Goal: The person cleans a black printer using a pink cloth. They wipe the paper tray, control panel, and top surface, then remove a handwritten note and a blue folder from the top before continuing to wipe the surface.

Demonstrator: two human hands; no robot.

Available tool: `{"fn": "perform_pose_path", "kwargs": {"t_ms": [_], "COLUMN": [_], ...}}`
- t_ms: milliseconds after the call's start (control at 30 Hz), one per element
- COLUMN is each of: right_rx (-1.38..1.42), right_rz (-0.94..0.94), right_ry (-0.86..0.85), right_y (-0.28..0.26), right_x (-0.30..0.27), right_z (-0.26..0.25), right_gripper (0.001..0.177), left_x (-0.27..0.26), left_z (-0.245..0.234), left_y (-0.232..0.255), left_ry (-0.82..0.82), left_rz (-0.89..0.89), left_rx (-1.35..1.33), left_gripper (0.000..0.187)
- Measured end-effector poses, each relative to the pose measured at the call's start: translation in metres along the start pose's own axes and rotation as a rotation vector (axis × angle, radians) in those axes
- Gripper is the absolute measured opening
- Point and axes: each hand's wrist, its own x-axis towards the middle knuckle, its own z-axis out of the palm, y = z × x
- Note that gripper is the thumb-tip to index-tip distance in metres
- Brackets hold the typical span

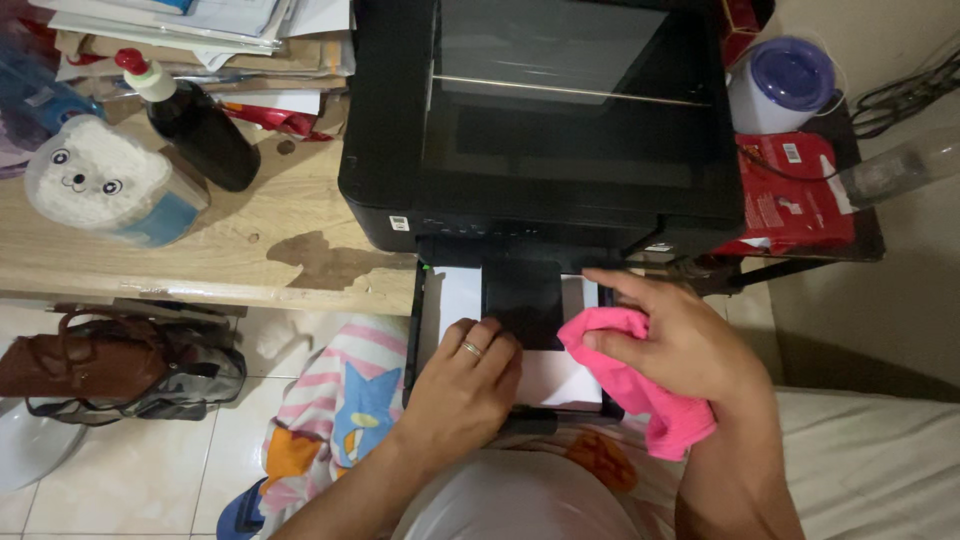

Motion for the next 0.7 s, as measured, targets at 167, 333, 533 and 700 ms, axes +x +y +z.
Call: {"fn": "perform_pose_path", "kwargs": {"t_ms": [167, 333, 533, 700], "right_rx": [0.072, 0.293, 0.127, 0.179], "right_rz": [0.152, 0.034, -0.129, -0.158], "right_ry": [-0.175, -0.372, -0.464, -0.385], "right_y": [0.005, 0.015, 0.015, 0.016], "right_x": [0.006, 0.002, -0.009, -0.016], "right_z": [0.003, 0.009, 0.005, -0.017], "right_gripper": [0.077, 0.060, 0.051, 0.046], "left_x": [-0.001, -0.006, -0.007, -0.015], "left_z": [0.002, -0.002, -0.011, -0.019], "left_y": [-0.001, -0.001, 0.011, 0.006], "left_ry": [-0.044, -0.044, 0.285, 0.146], "left_rz": [0.030, 0.009, -0.203, -0.118], "left_rx": [-0.008, -0.045, -0.172, -0.241], "left_gripper": [0.024, 0.024, 0.029, 0.031]}}
